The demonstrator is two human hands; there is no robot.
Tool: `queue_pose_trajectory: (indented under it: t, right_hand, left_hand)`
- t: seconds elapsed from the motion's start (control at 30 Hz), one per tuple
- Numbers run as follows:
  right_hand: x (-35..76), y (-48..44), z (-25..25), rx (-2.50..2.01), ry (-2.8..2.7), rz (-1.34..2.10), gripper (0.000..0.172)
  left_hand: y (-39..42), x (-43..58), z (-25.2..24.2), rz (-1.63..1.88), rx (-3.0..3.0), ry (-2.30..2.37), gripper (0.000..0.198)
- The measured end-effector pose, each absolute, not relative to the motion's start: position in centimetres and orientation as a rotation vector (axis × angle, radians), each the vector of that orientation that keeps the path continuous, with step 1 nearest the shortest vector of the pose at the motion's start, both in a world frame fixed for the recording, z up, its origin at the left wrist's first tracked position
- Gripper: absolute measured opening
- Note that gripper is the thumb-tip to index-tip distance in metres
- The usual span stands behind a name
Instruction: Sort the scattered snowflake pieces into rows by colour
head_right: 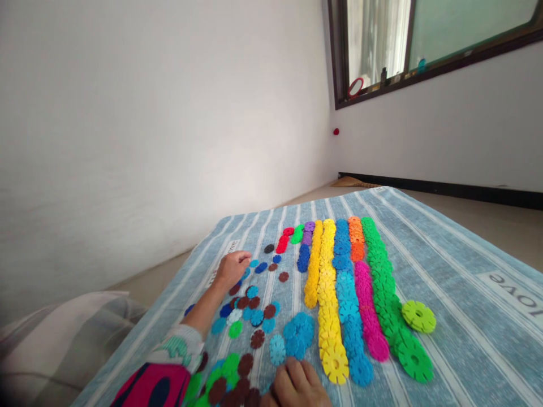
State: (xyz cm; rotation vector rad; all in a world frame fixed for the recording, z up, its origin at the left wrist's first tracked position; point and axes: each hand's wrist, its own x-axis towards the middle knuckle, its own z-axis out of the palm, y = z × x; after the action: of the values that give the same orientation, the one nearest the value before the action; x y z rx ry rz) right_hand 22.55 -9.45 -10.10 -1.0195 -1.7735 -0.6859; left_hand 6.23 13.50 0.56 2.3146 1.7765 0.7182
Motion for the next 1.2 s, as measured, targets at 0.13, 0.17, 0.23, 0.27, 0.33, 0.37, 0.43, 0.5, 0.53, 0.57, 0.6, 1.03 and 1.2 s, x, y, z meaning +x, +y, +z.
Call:
queue_pose_trajectory:
  t: [0.13, 0.17, 0.23, 0.27, 0.33, 0.37, 0.43, 0.5, 0.53, 0.57, 0.6, 1.03, 1.2]
  right_hand:
    - [23.3, -10.2, -8.3, -0.951, -1.793, -0.583, 0.029]
    - [23.4, -10.3, -8.1, -0.943, -1.809, -0.546, 0.03]
    - [23.3, -10.7, -8.0, -0.951, -1.827, -0.472, 0.031]
    - [23.2, -10.8, -8.2, -0.955, -1.813, -0.451, 0.032]
    - [23.0, -10.9, -8.6, -0.969, -1.783, -0.42, 0.035]
    - [23.0, -10.9, -8.9, -0.976, -1.771, -0.412, 0.036]
    - [23.2, -11.0, -9.2, -0.979, -1.797, -0.403, 0.035]
    - [23.6, -10.9, -9.5, -0.958, -1.871, -0.418, 0.029]
    - [23.9, -10.9, -9.5, -0.942, -1.915, -0.429, 0.025]
    - [24.2, -10.9, -9.6, -0.924, -1.955, -0.441, 0.023]
    - [24.5, -10.9, -9.6, -0.913, -1.98, -0.451, 0.022]
    - [24.6, -11.2, -7.6, -0.902, -1.929, -0.461, 0.033]
    - [24.1, -11.3, -7.6, -0.927, -1.883, -0.425, 0.039]
  left_hand:
    - [10.0, 0.0, 0.7, 0.656, 2.295, 1.89, 0.023]
    - [9.1, -1.5, 0.8, 0.628, 2.271, 1.943, 0.023]
    - [7.6, -4.2, 1.0, 0.548, 2.215, 2.043, 0.022]
    - [7.0, -5.2, 1.0, 0.507, 2.19, 2.075, 0.022]
    - [6.1, -6.8, 1.1, 0.441, 2.145, 2.108, 0.021]
    - [5.9, -7.3, 1.1, 0.423, 2.127, 2.115, 0.02]
    - [5.6, -7.7, 0.9, 0.41, 2.103, 2.133, 0.02]
    - [5.5, -7.5, 0.6, 0.402, 2.11, 2.149, 0.022]
    - [5.4, -7.3, 0.5, 0.405, 2.125, 2.15, 0.021]
    - [5.4, -7.0, 0.3, 0.413, 2.141, 2.147, 0.02]
    - [5.4, -6.7, 0.2, 0.419, 2.159, 2.138, 0.019]
    - [4.8, -5.6, 0.4, 0.383, 2.291, 1.865, 0.016]
    - [4.7, -5.2, 0.5, 0.431, 2.231, 1.884, 0.01]
